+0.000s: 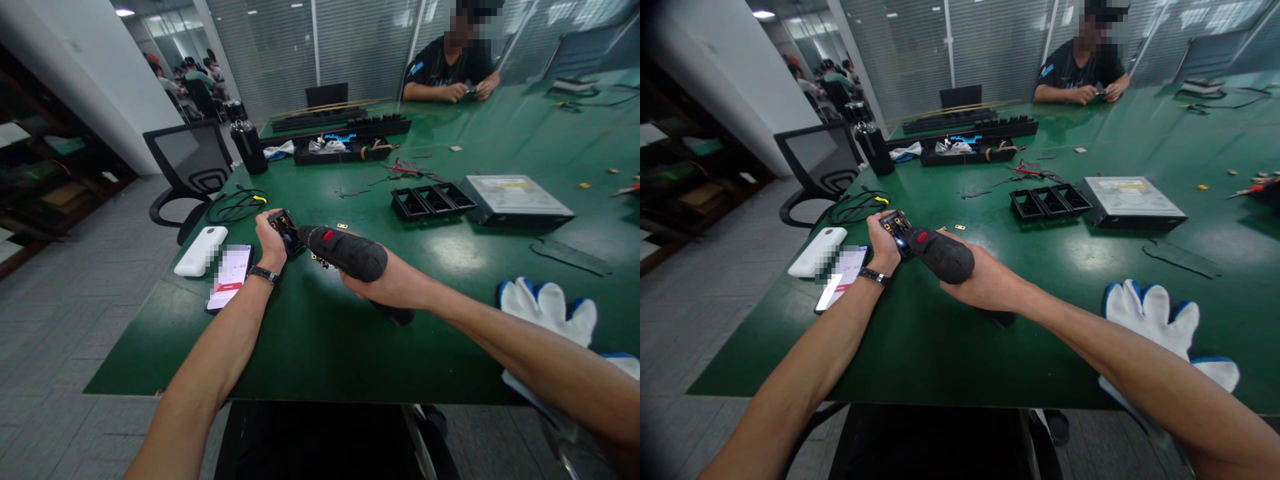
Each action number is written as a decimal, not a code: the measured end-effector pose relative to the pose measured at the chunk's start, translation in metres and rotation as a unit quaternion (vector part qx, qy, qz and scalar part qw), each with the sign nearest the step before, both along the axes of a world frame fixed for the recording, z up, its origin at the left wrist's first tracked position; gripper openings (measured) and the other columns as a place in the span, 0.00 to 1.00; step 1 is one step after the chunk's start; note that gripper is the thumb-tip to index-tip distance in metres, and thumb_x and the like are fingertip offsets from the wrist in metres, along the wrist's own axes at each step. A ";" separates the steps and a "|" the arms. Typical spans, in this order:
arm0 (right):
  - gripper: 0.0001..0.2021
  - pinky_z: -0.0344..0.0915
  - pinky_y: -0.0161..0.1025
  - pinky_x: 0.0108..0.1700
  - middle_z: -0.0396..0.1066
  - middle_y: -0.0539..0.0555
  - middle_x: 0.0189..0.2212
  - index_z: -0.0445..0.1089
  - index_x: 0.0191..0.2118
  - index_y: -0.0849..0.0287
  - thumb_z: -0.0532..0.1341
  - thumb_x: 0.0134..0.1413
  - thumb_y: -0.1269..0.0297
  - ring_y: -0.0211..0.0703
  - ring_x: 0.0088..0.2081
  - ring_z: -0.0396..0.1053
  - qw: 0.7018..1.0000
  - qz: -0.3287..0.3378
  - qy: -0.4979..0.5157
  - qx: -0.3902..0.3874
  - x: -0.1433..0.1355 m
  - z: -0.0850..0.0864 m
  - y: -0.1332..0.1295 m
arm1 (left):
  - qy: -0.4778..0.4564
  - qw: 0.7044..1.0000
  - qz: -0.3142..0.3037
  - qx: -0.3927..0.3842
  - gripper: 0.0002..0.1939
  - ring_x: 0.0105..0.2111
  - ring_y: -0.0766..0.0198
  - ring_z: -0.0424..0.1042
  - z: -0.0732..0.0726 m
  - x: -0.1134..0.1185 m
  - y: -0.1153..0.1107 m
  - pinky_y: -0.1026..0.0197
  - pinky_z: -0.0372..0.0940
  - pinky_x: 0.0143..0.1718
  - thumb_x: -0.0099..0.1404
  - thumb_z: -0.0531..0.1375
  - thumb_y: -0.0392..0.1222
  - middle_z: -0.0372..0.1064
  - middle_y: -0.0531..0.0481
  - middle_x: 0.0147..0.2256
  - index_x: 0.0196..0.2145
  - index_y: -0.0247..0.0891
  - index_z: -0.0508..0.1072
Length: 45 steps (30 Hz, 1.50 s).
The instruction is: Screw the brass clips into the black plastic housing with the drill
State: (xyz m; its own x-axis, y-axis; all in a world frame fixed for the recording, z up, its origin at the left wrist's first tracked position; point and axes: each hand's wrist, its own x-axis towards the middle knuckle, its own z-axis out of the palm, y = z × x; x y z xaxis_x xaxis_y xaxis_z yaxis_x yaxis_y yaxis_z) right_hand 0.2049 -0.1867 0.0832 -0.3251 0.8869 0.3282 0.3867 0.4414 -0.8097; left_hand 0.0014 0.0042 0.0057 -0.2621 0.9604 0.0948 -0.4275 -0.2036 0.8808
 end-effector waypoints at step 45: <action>0.33 0.76 0.50 0.49 0.79 0.57 0.44 0.68 0.66 0.57 0.64 0.52 0.74 0.53 0.50 0.77 1.000 -0.006 -0.008 0.002 0.000 0.000 0.000 | 0.016 1.000 0.011 -0.001 0.20 0.26 0.60 0.74 -0.001 0.000 0.001 0.58 0.68 0.30 0.65 0.52 0.58 0.75 0.47 0.31 0.34 0.40 0.74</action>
